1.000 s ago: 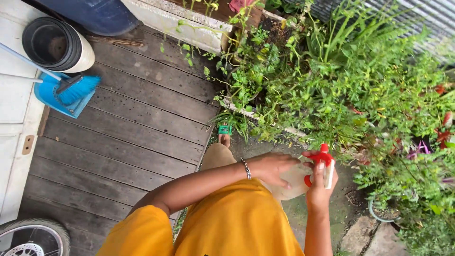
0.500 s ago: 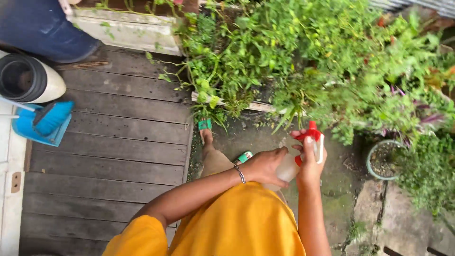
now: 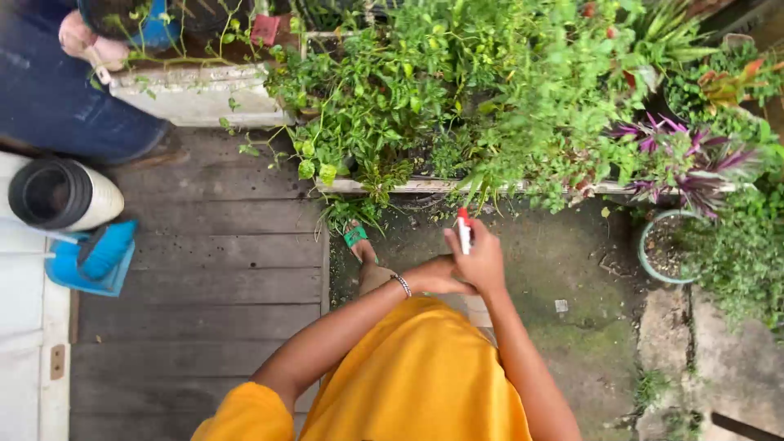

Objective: Watering various potted plants using a spray bottle.

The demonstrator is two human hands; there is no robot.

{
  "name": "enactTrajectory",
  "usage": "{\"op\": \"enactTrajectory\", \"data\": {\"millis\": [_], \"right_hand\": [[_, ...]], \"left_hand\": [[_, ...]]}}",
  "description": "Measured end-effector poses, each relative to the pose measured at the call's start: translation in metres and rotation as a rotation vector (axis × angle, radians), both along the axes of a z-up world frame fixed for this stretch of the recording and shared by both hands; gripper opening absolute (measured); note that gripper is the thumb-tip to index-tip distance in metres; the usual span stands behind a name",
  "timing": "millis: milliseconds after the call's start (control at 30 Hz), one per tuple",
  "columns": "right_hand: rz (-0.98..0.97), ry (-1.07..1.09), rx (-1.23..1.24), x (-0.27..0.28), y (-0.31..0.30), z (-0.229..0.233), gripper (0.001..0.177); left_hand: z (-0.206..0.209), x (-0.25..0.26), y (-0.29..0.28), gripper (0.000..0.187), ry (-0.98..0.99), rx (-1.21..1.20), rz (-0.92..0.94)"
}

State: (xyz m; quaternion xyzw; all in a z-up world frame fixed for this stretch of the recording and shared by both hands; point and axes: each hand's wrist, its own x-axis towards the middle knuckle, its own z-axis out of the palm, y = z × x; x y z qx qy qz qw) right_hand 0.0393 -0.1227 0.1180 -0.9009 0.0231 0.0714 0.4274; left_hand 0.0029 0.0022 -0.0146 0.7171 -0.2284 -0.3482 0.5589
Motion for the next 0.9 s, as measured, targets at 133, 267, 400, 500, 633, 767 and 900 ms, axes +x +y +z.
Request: {"op": "enactTrajectory", "data": {"millis": [133,267,400,500,633,767,900], "right_hand": [[-0.050,0.196,-0.024,0.000,0.001,-0.036,0.045],[-0.095,0.240,-0.168,-0.003,0.013,-0.045,0.052],[-0.097,0.140,-0.196,-0.006,0.021,-0.043,0.057],[-0.134,0.284,-0.183,-0.004,0.024,-0.039,0.058],[-0.108,0.280,-0.177,-0.007,0.035,-0.052,0.061],[-0.094,0.233,-0.161,-0.005,0.054,-0.055,0.062],[-0.134,0.252,-0.183,0.011,0.076,-0.049,0.062]], "left_hand": [[0.046,0.008,0.010,0.059,0.231,0.029,0.035],[0.033,0.009,0.020,0.056,0.400,0.164,0.047],[0.013,0.010,0.026,0.062,0.212,0.025,0.076],[0.031,0.013,0.033,0.049,0.399,0.144,0.053],[0.036,0.017,0.045,0.049,0.379,0.087,0.025],[0.019,0.017,0.066,0.047,0.402,0.047,-0.005],[0.016,0.037,0.089,0.048,0.321,0.100,-0.046]]}}
